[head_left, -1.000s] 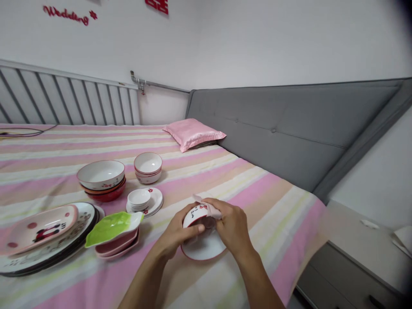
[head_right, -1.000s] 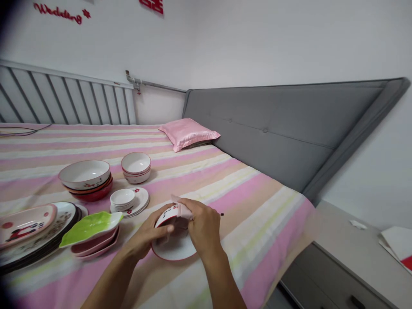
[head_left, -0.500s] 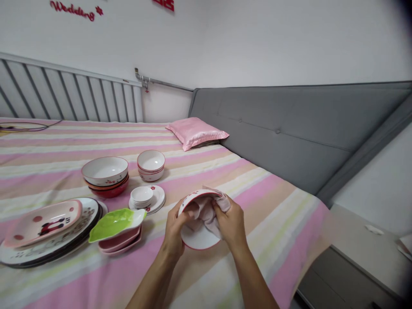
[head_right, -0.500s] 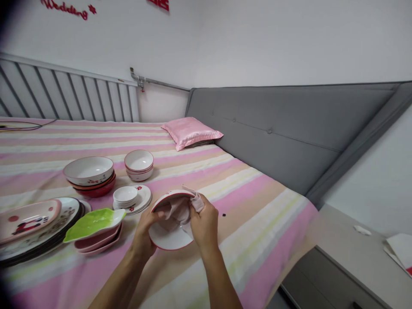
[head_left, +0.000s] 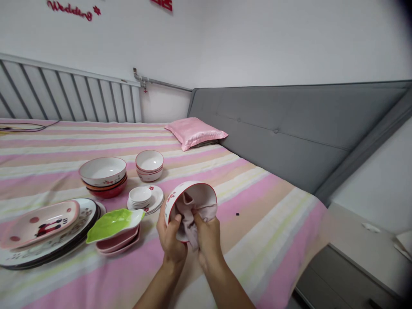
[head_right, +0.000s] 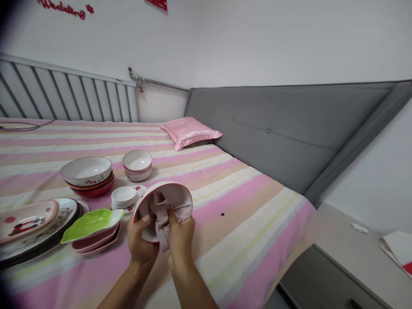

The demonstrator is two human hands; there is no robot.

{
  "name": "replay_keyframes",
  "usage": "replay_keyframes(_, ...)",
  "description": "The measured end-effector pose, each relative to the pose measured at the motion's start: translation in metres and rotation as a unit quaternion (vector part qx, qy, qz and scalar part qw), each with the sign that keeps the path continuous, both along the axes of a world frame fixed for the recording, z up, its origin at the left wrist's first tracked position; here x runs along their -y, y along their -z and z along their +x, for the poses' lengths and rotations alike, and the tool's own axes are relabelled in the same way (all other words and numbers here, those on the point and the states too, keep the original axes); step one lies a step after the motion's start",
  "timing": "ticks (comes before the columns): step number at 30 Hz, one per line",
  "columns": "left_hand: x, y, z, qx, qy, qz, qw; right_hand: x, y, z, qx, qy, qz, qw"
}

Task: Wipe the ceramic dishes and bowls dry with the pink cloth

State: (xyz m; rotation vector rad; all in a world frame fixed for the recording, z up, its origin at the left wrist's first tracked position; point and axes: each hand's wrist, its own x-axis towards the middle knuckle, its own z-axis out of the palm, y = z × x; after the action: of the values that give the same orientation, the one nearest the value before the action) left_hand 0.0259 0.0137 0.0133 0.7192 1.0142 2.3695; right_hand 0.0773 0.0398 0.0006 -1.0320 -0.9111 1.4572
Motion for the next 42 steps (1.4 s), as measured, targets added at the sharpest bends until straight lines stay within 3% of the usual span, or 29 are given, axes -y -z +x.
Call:
replay_keyframes(5,0.001,0.014,0.006,-0.007,-0.075,0.027,0.997,0.015,-0.012,-0.005,-0.080,-0.047,-0.060,0.994)
replay_keyframes(8,-0.001,0.018,0.011,-0.018,-0.051,0.044,0.998,0.013,-0.018,0.000,-0.121,-0.073,-0.073,0.987)
replay_keyframes(12,-0.001,0.004,0.010,-0.052,0.096,0.028,0.994,-0.009,-0.020,0.025,-0.084,-0.028,-0.027,0.996)
replay_keyframes(15,0.002,-0.013,0.000,-0.053,0.240,-0.029,0.969,-0.028,-0.022,0.053,0.054,0.015,0.050,0.997)
replay_keyframes(17,0.005,-0.022,-0.010,-0.061,0.297,-0.074,0.950,-0.033,-0.028,0.068,0.216,0.051,0.146,0.964)
replay_keyframes(21,0.009,-0.029,-0.026,-0.119,0.372,-0.159,0.907,-0.021,-0.049,0.079,0.481,0.055,0.245,0.840)
replay_keyframes(24,0.009,-0.028,-0.030,-0.169,0.430,-0.177,0.869,-0.006,-0.061,0.075,0.578,0.017,0.287,0.764)
replay_keyframes(26,0.008,-0.026,-0.030,-0.190,0.432,-0.177,0.864,-0.003,-0.064,0.073,0.587,-0.004,0.307,0.749)
replay_keyframes(31,0.005,-0.020,-0.025,-0.213,0.359,-0.156,0.895,-0.011,-0.061,0.076,0.512,-0.035,0.322,0.796)
replay_keyframes(36,0.004,-0.017,-0.025,-0.139,0.344,-0.146,0.917,-0.020,-0.055,0.076,0.427,-0.046,0.315,0.847)
replay_keyframes(42,0.004,-0.013,-0.023,-0.029,0.271,-0.121,0.955,-0.021,-0.046,0.065,0.379,-0.007,0.276,0.883)
